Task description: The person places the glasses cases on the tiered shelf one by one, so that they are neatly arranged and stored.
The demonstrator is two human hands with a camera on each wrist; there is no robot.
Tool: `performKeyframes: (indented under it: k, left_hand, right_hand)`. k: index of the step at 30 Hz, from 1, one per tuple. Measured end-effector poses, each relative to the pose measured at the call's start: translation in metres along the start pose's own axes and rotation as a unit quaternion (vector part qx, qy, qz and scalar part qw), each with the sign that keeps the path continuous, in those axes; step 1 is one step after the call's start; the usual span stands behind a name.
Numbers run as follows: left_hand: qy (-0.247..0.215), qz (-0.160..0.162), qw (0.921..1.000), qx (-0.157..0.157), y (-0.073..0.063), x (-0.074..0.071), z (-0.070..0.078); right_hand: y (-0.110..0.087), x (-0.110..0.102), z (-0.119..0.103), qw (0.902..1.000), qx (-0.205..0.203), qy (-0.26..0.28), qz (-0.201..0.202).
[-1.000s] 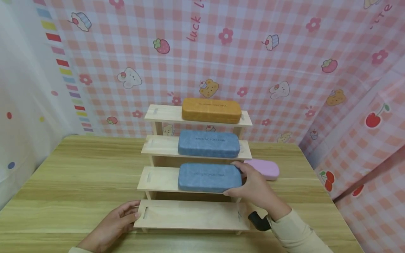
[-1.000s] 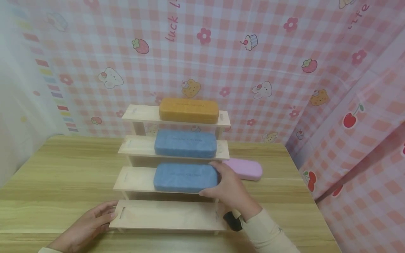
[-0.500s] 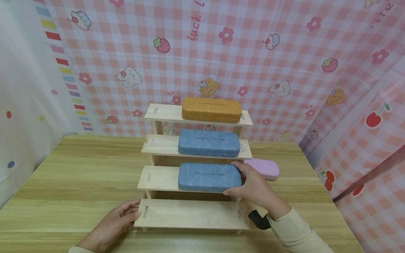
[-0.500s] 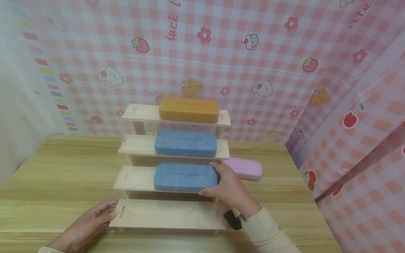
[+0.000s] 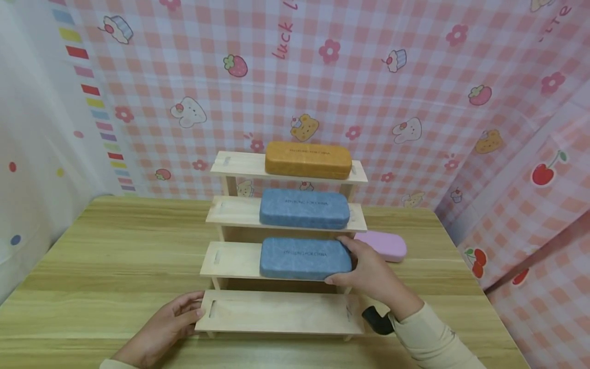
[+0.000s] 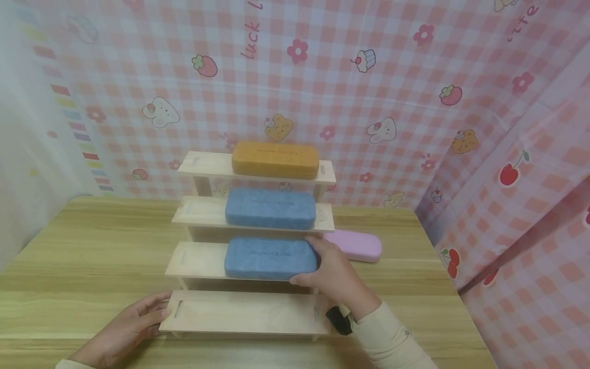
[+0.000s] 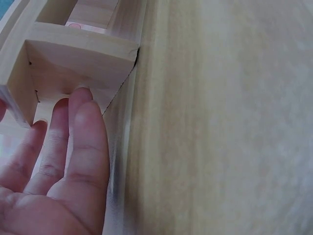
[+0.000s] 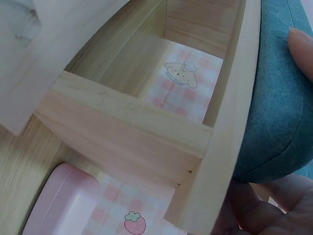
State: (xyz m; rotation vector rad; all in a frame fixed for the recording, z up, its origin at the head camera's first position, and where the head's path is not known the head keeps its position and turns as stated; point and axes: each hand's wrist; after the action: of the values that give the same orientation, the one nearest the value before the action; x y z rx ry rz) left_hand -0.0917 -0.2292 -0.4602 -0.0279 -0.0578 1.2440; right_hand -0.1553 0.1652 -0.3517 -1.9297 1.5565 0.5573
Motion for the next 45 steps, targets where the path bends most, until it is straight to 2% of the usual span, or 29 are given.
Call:
performKeyframes:
  k: [8, 15, 21, 27, 32, 38, 45]
  left_hand:
    - [0.000, 0.002, 1.0000, 0.000, 0.000, 0.000, -0.001]
    - [-0.001, 0.000, 1.0000, 0.003, 0.000, 0.000, -0.001]
    - [0.000, -0.001, 1.0000, 0.006, 0.000, -0.001, -0.001]
    - [0.003, 0.005, 1.0000, 0.002, 0.001, 0.000, -0.001]
    - [-0.002, 0.001, 1.0000, 0.000, 0.001, -0.001, -0.002]
    - [-0.008, -0.007, 0.9999, 0.003, 0.001, -0.002, -0.003]
    - [-0.002, -0.009, 1.0000, 0.003, 0.001, -0.003, -0.003]
  right_hand:
    - [-0.001, 0.001, -0.003, 0.9998, -0.004, -0.020, 0.001]
    - [-0.009, -0.004, -0.003, 0.9990, -0.006, -0.041, 0.017]
    - [-0.016, -0.011, 0.002, 0.9990, -0.013, -0.031, 0.030]
    - [-0.019, -0.022, 0.019, 0.9985, -0.040, -0.002, 0.037]
    - [-0.023, -0.033, 0.034, 0.9976, -0.045, 0.006, 0.053]
    - [-0.021, -0.042, 0.057, 0.9963, -0.034, 0.005, 0.079]
    - [-0.010, -0.046, 0.083, 0.9942, -0.010, 0.037, 0.101]
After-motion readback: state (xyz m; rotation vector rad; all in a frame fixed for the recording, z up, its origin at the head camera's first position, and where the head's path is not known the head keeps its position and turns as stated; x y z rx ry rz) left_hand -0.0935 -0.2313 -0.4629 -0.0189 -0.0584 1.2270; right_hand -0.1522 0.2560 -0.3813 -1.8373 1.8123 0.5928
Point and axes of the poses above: each hand's wrist, its own y-axis towards the middle knuckle, its own x-axis out of the palm, z = x × y, and after that the axes turned 15 degrees about x, right-handed
